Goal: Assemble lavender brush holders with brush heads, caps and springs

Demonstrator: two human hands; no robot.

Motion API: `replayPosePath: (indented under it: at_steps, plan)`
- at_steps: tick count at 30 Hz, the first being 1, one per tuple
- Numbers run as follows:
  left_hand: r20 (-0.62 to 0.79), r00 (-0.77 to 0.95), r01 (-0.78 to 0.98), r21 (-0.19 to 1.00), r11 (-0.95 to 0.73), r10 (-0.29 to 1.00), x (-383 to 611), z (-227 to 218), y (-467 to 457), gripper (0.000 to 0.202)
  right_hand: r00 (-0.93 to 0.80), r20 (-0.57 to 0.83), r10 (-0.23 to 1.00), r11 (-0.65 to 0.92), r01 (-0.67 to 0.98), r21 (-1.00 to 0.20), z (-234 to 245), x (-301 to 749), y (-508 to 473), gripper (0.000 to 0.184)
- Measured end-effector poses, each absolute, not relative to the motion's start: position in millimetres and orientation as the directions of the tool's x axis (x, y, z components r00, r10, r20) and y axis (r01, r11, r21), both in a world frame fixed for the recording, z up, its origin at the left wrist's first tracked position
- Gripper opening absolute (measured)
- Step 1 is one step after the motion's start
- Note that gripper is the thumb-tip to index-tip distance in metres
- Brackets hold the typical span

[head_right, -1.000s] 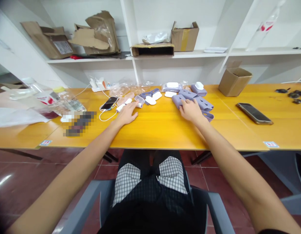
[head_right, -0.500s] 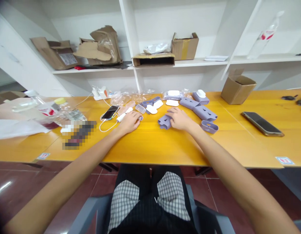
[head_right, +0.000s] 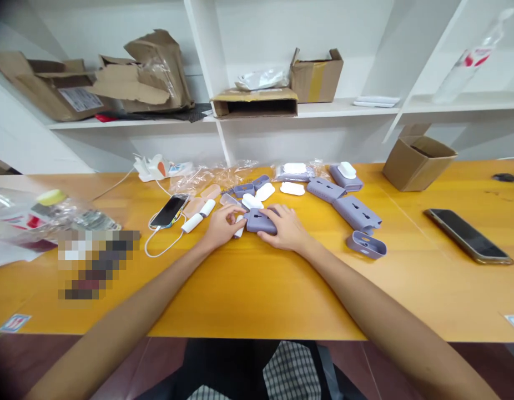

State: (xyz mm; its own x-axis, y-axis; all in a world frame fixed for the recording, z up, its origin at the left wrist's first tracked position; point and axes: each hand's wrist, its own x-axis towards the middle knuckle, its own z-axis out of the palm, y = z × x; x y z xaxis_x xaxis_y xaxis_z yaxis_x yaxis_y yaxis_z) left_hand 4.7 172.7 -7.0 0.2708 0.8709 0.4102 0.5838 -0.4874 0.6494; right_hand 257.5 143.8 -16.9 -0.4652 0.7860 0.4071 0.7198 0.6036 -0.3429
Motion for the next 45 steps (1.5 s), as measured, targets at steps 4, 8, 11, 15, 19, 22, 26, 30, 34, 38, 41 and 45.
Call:
replayPosePath:
  at_steps: [4,8,11,15,19,22,26,30,34,38,41,45]
  plan:
    - [0.317,0.286,0.528,0.735,-0.425,0.904,3,-9,171,0.024,-0.488,0.351,0.799,0.600,0.680,-0.422,-13,262,146,0.077]
    - [0.279,0.347,0.506,0.748,-0.429,0.895,0,-9,168,0.023,-0.537,0.240,0.808,0.582,0.672,-0.458,0,284,146,0.076]
    - [0.285,0.375,0.505,0.735,-0.452,0.882,0,-10,166,0.019,-0.495,0.269,0.826,0.563,0.728,-0.390,7,300,146,0.059]
    - [0.291,0.402,0.522,0.706,-0.478,0.868,2,-10,164,0.015,-0.246,0.454,0.856,0.420,0.844,-0.333,11,304,141,0.031]
    - [0.289,0.525,0.488,0.669,-0.561,0.801,-2,-2,161,0.024,-0.095,0.379,0.920,0.214,0.934,-0.287,10,297,129,0.043]
    - [0.171,0.657,0.446,0.698,-0.560,0.735,-11,7,159,0.049,-0.139,0.323,0.936,0.248,0.911,-0.329,10,295,123,0.050]
    - [0.097,0.673,0.419,0.767,-0.486,0.733,-21,10,160,0.056,-0.360,0.336,0.871,0.484,0.749,-0.452,13,288,123,0.042]
    - [0.142,0.649,0.381,0.789,-0.481,0.747,-21,4,160,0.053,-0.538,0.377,0.754,0.656,0.642,-0.397,19,281,119,0.032]
    - [0.185,0.613,0.315,0.834,-0.452,0.768,-18,-2,160,0.049,-0.445,0.316,0.838,0.530,0.802,-0.276,24,290,110,0.050]
    - [0.180,0.586,0.207,0.910,-0.360,0.791,-16,-6,161,0.051,-0.451,0.116,0.885,0.464,0.834,-0.300,20,301,108,0.085]
    - [0.165,0.590,0.195,0.921,-0.338,0.791,-15,-7,161,0.054,-0.504,0.141,0.852,0.519,0.783,-0.342,15,299,111,0.084]
    - [0.163,0.599,0.180,0.926,-0.330,0.784,-13,-8,160,0.056,-0.505,0.217,0.835,0.549,0.788,-0.280,11,290,114,0.071]
